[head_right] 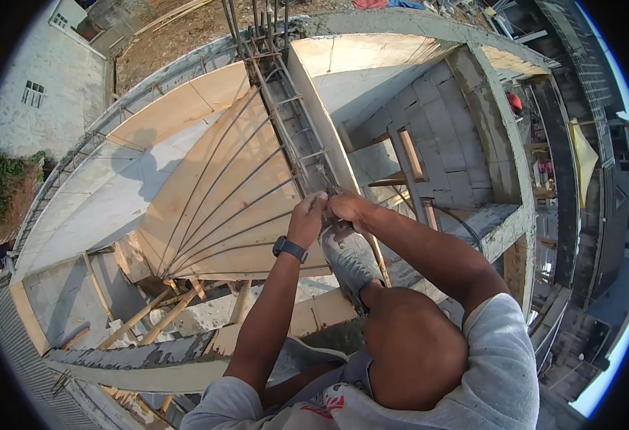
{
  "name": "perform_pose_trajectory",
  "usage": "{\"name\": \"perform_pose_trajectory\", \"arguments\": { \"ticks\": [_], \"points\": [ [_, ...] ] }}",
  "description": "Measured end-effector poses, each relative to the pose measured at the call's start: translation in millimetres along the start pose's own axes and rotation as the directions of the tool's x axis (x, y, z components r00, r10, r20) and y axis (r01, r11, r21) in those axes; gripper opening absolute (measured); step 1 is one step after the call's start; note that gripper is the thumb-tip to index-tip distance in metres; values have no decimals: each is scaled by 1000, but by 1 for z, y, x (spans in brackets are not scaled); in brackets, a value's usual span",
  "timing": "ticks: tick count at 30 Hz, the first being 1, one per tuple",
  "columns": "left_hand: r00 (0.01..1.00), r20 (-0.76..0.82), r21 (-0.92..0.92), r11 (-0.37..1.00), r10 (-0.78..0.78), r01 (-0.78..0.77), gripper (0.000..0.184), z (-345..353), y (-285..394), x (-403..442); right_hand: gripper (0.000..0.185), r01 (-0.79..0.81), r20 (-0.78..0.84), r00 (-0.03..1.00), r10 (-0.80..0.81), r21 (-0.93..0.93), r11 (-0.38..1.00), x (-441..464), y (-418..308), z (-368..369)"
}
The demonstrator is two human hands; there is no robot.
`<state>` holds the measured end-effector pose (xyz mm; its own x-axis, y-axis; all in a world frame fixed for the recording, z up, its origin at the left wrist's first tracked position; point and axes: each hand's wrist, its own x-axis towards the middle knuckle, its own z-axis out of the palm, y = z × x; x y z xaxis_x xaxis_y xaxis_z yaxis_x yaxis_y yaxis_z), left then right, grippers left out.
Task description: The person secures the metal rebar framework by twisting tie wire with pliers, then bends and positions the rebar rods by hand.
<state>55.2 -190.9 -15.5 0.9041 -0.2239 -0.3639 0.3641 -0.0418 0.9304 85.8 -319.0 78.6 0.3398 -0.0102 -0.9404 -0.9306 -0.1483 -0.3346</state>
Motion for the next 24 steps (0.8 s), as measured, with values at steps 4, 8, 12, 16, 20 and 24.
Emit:
{"name": "perform_pose_trajectory", "arguments": {
  "ticks": [4, 8, 12, 16, 20, 24],
  "points": [
    [988, 118, -272, 954, -99, 128, 56, 12, -4, -6, 27, -99, -5, 995, 99, -108, 989, -3, -20, 0],
    [981, 121, -285, 942, -150, 179, 57, 12, -10, -12, 17, -151, 54, 985, 161, -154, 976, 6, -17, 1],
    [982, 120, -241, 955, -146, 171, 59, 15, -16, -7, 22, -180, 67, 980, 186, -90, 980, 22, -11, -7],
    [975, 131, -177, 963, -179, 201, 63, 14, -9, -1, 18, -170, -31, 985, 169, -41, 985, 27, -14, -3],
    [981, 125, -315, 932, -148, 180, 66, 21, -16, 4, 25, -146, -117, 984, 132, -120, 982, 30, -17, 4],
    [964, 128, -292, 920, -233, 261, 69, 12, 1, 0, 32, -98, -167, 984, 59, -235, 967, 21, -23, 14]
  ]
}}
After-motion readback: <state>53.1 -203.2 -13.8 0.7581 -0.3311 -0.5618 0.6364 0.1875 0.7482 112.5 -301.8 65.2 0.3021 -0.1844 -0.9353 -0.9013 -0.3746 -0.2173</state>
